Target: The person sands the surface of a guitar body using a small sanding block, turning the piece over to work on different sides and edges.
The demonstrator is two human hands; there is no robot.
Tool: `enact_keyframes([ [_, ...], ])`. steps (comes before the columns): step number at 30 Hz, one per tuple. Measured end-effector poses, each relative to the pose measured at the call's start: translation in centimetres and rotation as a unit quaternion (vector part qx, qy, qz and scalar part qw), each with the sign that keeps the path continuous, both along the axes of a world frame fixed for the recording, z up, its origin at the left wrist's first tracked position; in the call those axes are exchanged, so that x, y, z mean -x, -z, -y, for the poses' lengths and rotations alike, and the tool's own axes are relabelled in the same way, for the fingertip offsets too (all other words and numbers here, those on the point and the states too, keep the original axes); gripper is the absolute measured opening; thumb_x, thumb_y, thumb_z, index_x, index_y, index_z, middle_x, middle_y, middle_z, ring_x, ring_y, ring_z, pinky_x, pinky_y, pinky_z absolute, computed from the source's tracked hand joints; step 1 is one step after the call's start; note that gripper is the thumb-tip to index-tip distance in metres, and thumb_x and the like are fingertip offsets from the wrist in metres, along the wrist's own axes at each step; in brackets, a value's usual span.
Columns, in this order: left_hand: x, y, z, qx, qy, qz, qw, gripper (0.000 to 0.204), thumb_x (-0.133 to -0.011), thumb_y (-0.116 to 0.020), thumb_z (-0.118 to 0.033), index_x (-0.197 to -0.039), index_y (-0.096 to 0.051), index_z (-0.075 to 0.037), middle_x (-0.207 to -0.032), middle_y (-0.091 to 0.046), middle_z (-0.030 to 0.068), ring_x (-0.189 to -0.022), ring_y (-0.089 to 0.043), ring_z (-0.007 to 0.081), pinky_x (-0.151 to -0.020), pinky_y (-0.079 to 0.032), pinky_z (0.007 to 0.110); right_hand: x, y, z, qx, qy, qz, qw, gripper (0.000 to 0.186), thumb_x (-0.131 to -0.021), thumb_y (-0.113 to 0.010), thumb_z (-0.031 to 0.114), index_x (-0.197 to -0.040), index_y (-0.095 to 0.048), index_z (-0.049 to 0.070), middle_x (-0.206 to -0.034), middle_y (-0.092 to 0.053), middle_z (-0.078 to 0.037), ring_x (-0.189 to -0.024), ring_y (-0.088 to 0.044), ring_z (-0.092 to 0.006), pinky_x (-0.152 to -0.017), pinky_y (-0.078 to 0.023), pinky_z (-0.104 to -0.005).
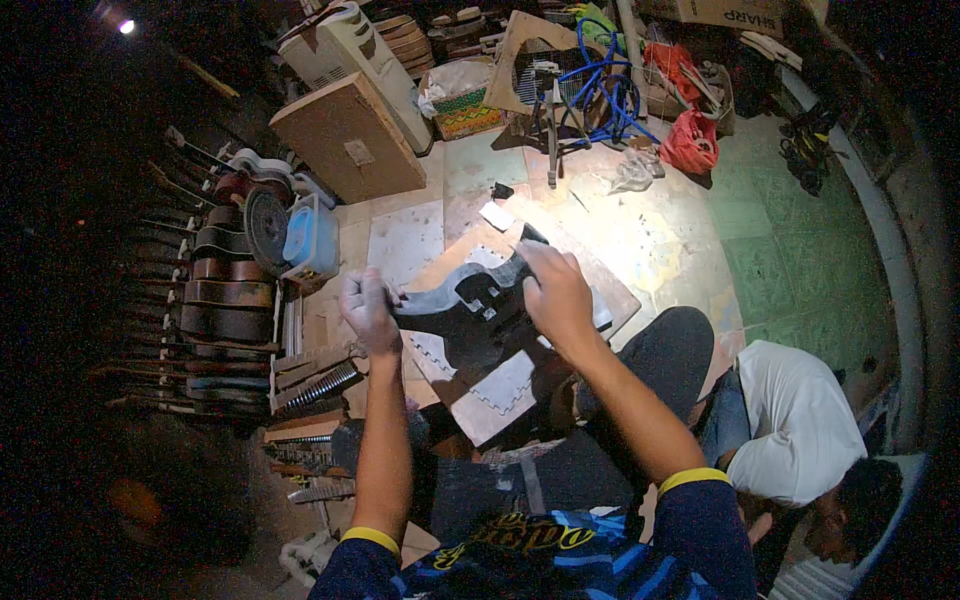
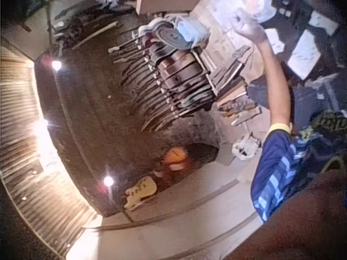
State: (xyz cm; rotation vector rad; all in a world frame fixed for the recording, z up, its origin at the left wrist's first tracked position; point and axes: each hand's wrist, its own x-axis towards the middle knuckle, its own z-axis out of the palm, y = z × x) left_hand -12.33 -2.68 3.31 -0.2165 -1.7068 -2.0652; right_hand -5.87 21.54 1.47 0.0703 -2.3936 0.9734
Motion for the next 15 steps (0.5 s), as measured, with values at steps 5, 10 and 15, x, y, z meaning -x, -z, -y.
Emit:
enact_keyframes([
  [5,-3.5,-5.2,-1.4,0.461,-0.154,-0.002,0.874,0.022,-0.082,-0.078,-0.018,-0.083,-0.060,-0.005,-0.078,-0.064,0.0090,-0.072,-0.063,0.0249,-0.072,-0.051,0.041,3.3,2.4,-0.8,-0.259,-0.012,-0.006,0.966,0.047,-0.082,-0.061,0.005,-0.128,-0.065,0.007,-0.129,-0.066,-0.007,-0.091,-0.061,-0.0293,-0.080,-0.056,-0.0418],
  [10,-6.0,-6.3,-5.0,0.728,-0.044,-0.041,0.683,0.060,-0.078,-0.070,-0.014,-0.135,-0.059,0.000,-0.126,-0.065,0.0231,-0.136,-0.049,0.0385,-0.121,-0.018,0.059,1.4,3.6,0.1,-0.349,-0.055,0.148,0.924,0.061,-0.083,-0.055,-0.001,-0.144,-0.051,0.006,-0.150,-0.051,-0.007,-0.086,-0.061,-0.0323,-0.070,-0.058,-0.0439],
  [15,-2.6,-3.9,-6.2,0.801,-0.028,-0.030,0.597,0.068,-0.073,-0.082,-0.027,-0.130,-0.059,0.003,-0.110,-0.072,0.0212,-0.115,-0.066,0.0359,-0.112,-0.038,0.054,-0.3,5.5,0.8,-0.238,-0.053,0.180,0.953,0.076,-0.079,-0.055,-0.004,-0.152,-0.038,0.007,-0.159,-0.039,-0.014,-0.086,-0.065,-0.0407,-0.076,-0.057,-0.0487],
])
